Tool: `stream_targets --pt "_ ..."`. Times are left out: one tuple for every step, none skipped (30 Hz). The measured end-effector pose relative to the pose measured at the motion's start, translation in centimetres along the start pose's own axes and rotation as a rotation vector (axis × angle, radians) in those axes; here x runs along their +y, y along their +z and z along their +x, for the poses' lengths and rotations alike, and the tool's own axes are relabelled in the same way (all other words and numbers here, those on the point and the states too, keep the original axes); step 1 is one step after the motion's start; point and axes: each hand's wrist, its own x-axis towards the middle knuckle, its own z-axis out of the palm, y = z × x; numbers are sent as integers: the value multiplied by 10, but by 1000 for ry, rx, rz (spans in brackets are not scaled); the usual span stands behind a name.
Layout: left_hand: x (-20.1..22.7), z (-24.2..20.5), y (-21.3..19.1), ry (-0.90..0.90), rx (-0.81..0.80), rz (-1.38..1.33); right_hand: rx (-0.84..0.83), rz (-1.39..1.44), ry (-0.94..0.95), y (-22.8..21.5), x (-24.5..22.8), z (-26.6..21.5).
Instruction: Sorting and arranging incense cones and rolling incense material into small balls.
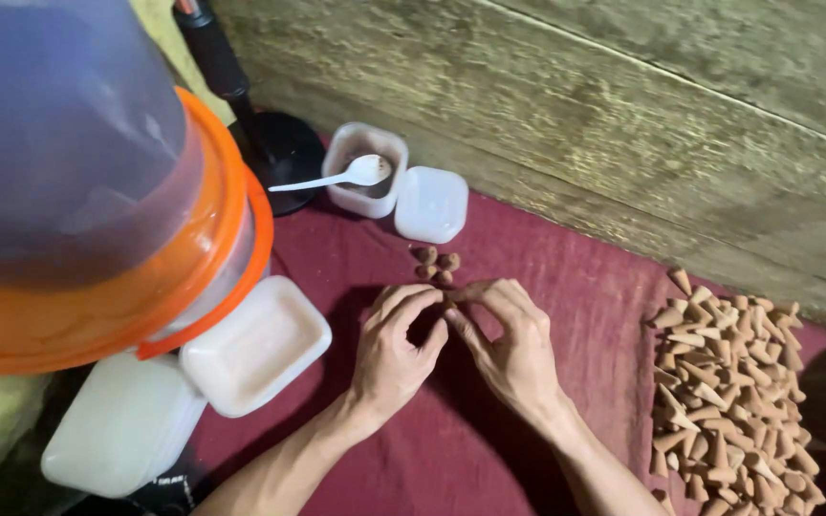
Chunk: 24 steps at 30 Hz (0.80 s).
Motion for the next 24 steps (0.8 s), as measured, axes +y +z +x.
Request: stream_targets --pt "-5 2 -4 -14 15 2 -20 0 -5 7 0 4" --pt "-10 3 -7 -14 29 37 -26 -21 -23 13 0 8" --pt "-15 5 -10 -11 40 72 -26 -41 -42 20 0 11" --pt "-17 5 -10 -20 53 74 -40 -40 -48 24 4 11" --pt "-18 5 -11 -52 40 94 -30 -68 -33 28 7 11" --pt "-19 5 -11 -83 27 113 -19 -96 -18 30 11 10" --pt "-23 3 -10 -93 29 111 -28 -97 -15 34 14 9" --pt "-27 1 -7 -122 6 142 -22 -138 -8 37 17 8" --pt "-30 -1 -5 -151 -20 174 -15 -176 2 40 20 7" --pt "-32 -2 -6 -160 -21 175 -22 -175 6 43 20 7" --pt "-34 -2 -5 -186 -56 187 -19 -201 -16 46 22 6" --pt "-35 -2 -4 -212 -91 200 -16 -228 -37 48 23 5" --pt "-36 -3 -4 -211 -93 198 -15 -230 -36 50 26 4" --pt "-36 -3 -3 -225 -109 214 -8 -242 -39 51 28 2" --pt "-35 -5 -3 -244 -127 232 -5 -250 -41 52 30 -1" --pt "-37 -8 -2 -248 -130 233 -7 -248 -37 53 30 -3" --pt "-40 -9 0 -243 -134 249 -1 -270 -46 54 30 -2" --pt "-43 -10 2 -237 -139 264 5 -291 -55 54 30 -2" --pt "-44 -11 2 -235 -142 266 9 -290 -52 55 32 -3" --pt "-45 -12 2 -245 -155 266 9 -300 -56 56 34 -4" --pt "-46 -13 2 -256 -170 266 10 -309 -57 57 35 -5" --pt "-46 -11 2 -253 -177 269 15 -306 -52 57 36 -5" --pt "-45 -11 2 -267 -190 256 18 -312 -57 58 38 -5" --pt "-45 -10 2 -281 -203 243 20 -317 -61 58 39 -6"
